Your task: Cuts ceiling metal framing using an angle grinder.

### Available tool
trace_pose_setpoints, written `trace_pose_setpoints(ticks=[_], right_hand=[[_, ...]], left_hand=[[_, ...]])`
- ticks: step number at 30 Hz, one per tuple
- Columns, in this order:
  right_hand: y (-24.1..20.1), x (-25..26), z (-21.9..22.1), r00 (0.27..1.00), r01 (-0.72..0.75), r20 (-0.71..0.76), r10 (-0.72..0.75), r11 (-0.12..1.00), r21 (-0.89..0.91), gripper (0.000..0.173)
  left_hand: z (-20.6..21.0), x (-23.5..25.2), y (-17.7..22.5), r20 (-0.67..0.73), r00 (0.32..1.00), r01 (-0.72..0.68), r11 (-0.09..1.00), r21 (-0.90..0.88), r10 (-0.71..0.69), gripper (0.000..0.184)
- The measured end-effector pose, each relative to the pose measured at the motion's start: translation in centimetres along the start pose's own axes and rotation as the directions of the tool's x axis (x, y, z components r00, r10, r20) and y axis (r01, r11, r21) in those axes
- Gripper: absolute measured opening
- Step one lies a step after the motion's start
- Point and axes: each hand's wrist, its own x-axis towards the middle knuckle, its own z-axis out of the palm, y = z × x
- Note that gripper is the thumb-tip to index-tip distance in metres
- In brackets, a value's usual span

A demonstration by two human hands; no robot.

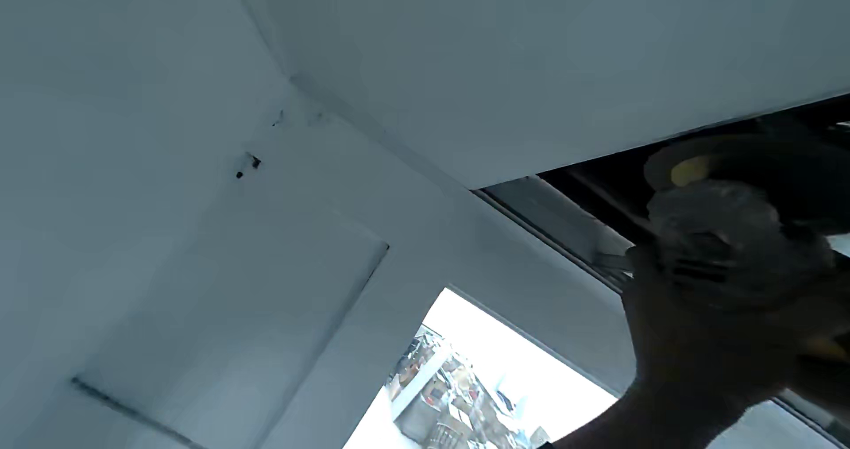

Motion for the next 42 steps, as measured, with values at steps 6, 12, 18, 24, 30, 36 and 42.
trace_pose_setpoints(ticks=[6, 12, 18, 24, 30, 36, 42], right_hand=[[-3.7, 0.1, 2.4, 0.966, -0.138, -0.191, 0.174, 0.973, 0.186, 0.043], [3.8, 0.3, -1.7, 0.999, -0.024, 0.041, 0.029, 0.993, -0.113, 0.076], [9.3, 0.4, 0.2, 0.969, 0.158, -0.171, -0.176, 0.981, -0.113, 0.082], [8.6, 0.4, -0.1, 0.965, 0.173, -0.178, -0.193, 0.977, -0.125, 0.08], [8.9, 0.4, 0.2, 0.963, 0.179, -0.186, -0.197, 0.978, -0.107, 0.074], [11.9, 0.9, 1.5, 0.934, 0.239, -0.243, -0.261, 0.964, -0.117, 0.073], [12.2, 1.2, 1.3, 0.939, 0.283, -0.189, -0.286, 0.958, -0.045, 0.078]], left_hand=[[0.9, 1.1, -5.1, 0.01, 0.986, -0.163, 0.971, -0.175, 0.167, 0.067], [1.1, -0.4, 0.5, -0.008, 0.992, 0.123, 0.987, -0.099, -0.124, 0.06], [1.2, 0.5, -3.2, 0.014, 0.983, -0.176, 0.952, -0.251, 0.185, 0.062], [1.1, 0.5, -2.8, 0.006, 0.985, -0.165, 0.949, -0.27, 0.173, 0.062], [0.9, 0.4, -2.5, 0.003, 0.982, -0.179, 0.942, -0.285, 0.188, 0.061], [1.0, 0.6, -3.0, -0.011, 0.976, -0.215, 0.945, -0.245, 0.219, 0.062], [1.2, 0.8, -3.6, -0.039, 0.963, -0.267, 0.921, -0.284, 0.267, 0.06]])
